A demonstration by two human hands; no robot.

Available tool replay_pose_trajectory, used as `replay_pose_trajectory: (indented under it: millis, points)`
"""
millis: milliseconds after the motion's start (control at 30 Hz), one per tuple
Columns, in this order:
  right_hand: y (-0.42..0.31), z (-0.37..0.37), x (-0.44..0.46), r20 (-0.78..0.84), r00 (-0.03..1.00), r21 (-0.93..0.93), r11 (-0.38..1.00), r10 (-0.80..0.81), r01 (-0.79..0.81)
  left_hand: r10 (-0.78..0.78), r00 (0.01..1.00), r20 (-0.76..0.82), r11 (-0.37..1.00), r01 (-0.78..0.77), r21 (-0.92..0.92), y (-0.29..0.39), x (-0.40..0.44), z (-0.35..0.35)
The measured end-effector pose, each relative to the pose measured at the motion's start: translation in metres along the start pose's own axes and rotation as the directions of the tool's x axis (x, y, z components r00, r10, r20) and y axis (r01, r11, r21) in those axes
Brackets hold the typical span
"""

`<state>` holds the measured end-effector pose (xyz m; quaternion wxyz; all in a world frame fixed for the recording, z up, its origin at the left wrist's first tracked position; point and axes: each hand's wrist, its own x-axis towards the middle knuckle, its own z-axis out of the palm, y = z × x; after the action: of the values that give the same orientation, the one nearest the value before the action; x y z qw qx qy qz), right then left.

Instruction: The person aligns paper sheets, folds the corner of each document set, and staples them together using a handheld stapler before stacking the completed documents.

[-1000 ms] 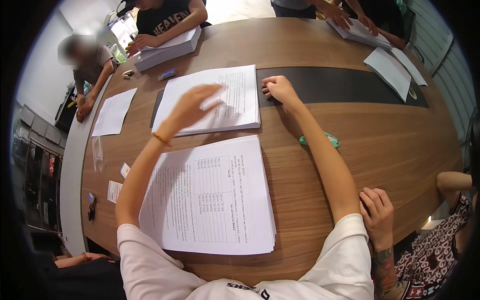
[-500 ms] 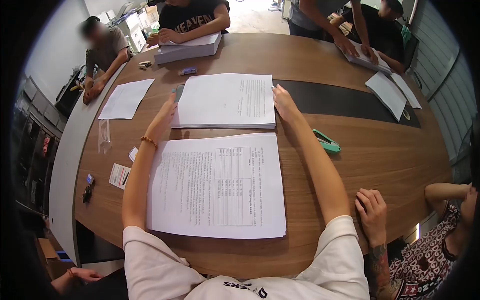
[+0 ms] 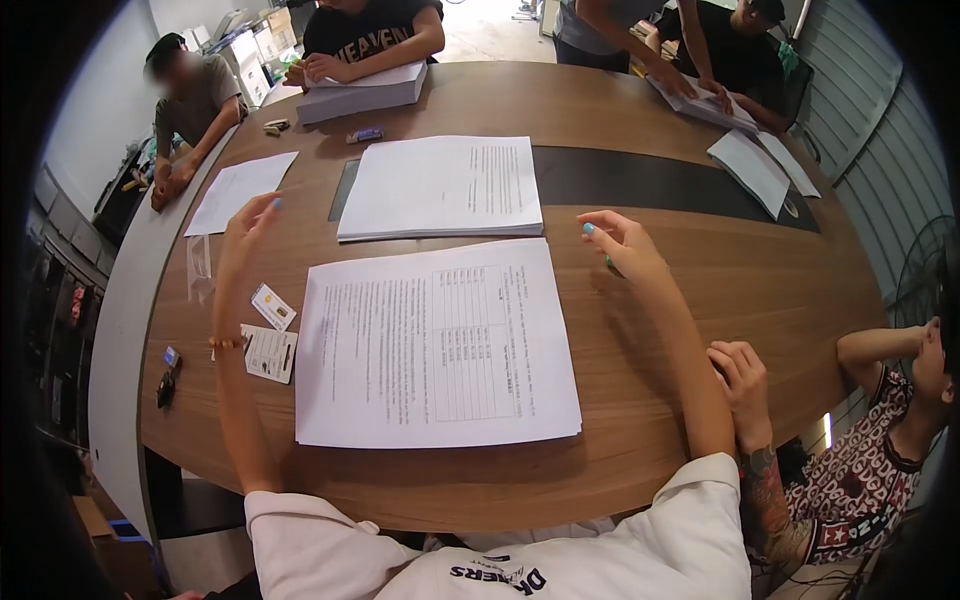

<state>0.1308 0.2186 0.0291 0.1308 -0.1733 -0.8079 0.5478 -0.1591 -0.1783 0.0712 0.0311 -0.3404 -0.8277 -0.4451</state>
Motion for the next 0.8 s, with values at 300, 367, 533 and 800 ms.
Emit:
replay_pose_trajectory:
  millis: [300,367,533,800]
  points:
    - [-0.029,0.009,-0.058,-0.022,0.983,-0.233,0.957,-0.183,0.173,0.31,0.846,0.434,0.84,-0.458,0.292,0.142,-0.062,0.141]
    - [-0.031,0.023,-0.067,-0.008,0.984,-0.213,0.962,-0.178,0.172,0.199,0.875,0.441,0.905,-0.336,0.259,0.142,-0.043,0.164]
    - [-0.051,0.062,-0.13,0.268,0.671,-0.501,0.495,-0.692,0.71,0.246,0.87,0.427,0.959,-0.283,0.024,0.116,-0.015,0.207]
    - [-0.037,0.073,-0.142,0.446,0.564,-0.592,0.245,-0.695,0.768,0.133,0.87,0.475,0.991,-0.131,-0.038,0.126,-0.01,0.211]
